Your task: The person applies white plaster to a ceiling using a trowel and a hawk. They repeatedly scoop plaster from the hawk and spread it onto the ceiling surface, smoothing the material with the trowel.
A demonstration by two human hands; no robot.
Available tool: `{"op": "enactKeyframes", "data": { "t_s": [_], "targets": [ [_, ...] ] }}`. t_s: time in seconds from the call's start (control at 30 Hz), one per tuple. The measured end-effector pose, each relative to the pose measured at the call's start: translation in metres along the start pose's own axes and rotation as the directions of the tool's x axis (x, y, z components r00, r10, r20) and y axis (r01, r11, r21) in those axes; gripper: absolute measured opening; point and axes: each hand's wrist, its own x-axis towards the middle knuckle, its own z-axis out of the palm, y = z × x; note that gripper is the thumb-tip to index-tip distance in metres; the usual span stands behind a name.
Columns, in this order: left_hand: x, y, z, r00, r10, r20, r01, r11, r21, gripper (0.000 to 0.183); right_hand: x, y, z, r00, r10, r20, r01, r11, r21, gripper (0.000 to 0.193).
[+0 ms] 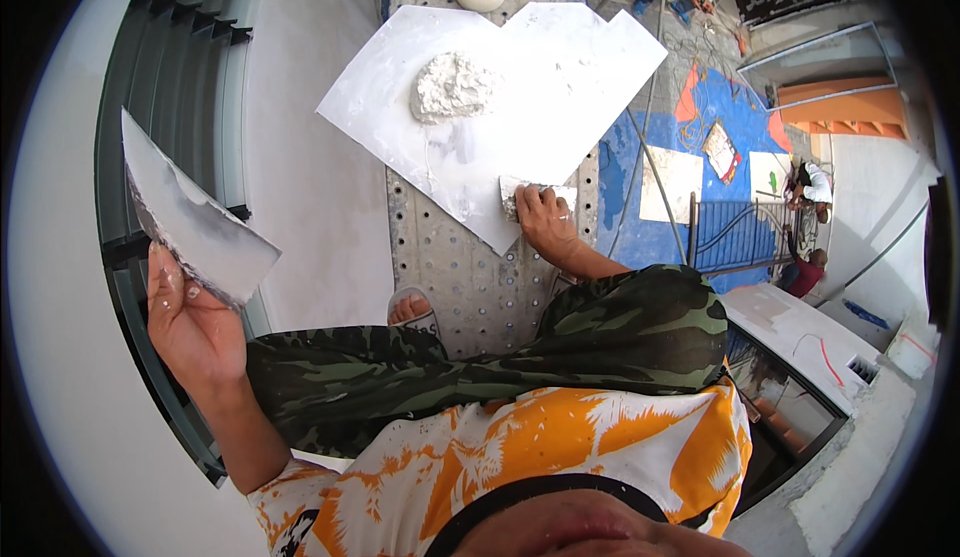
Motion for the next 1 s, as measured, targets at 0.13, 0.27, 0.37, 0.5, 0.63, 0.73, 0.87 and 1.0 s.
{"op": "enactKeyframes", "data": {
  "t_s": [0.13, 0.27, 0.37, 0.5, 0.63, 0.73, 0.87, 1.0],
  "targets": [
    [-0.002, 0.002, 0.006, 0.999, -0.010, 0.046, 0.011, 1.000, -0.018, 0.037, 0.006, -0.004, 0.001, 0.998, 0.050, -0.044, -0.051, 0.998, -0.027, 0.042],
    [-0.004, -0.001, 0.010, 1.000, 0.009, 0.010, -0.009, 1.000, 0.014, 0.037, 0.016, -0.004, 0.009, 0.992, 0.121, -0.023, -0.121, 0.993, 0.005, 0.041],
    [-0.003, -0.001, 0.014, 1.000, 0.004, 0.015, -0.004, 1.000, -0.002, 0.037, 0.022, -0.006, 0.014, 0.989, 0.128, -0.075, -0.131, 0.991, -0.034, 0.037],
    [-0.004, -0.001, 0.025, 0.991, 0.012, 0.132, -0.009, 1.000, -0.023, 0.034, 0.030, -0.009, 0.018, 0.981, 0.172, -0.091, -0.180, 0.980, -0.089, 0.036],
    [-0.009, -0.006, 0.034, 0.980, 0.083, -0.181, -0.065, 0.993, 0.100, 0.030, 0.044, -0.004, 0.022, 0.972, 0.225, -0.073, -0.232, 0.968, -0.097, 0.037],
    [-0.010, -0.005, 0.033, 0.999, 0.040, -0.019, -0.040, 0.998, 0.046, 0.028, 0.055, 0.005, 0.027, 0.970, 0.235, -0.064, -0.241, 0.965, -0.101, 0.037],
    [-0.012, -0.002, 0.024, 0.992, 0.061, -0.109, -0.054, 0.996, 0.069, 0.027, 0.065, 0.025, 0.038, 0.958, 0.288, -0.004, -0.288, 0.956, -0.062, 0.039],
    [-0.016, 0.000, 0.018, 0.973, 0.105, -0.204, -0.084, 0.991, 0.107, 0.027, 0.099, 0.087, 0.036, 0.932, 0.359, 0.054, -0.358, 0.934, -0.025, 0.035]
  ]
}}
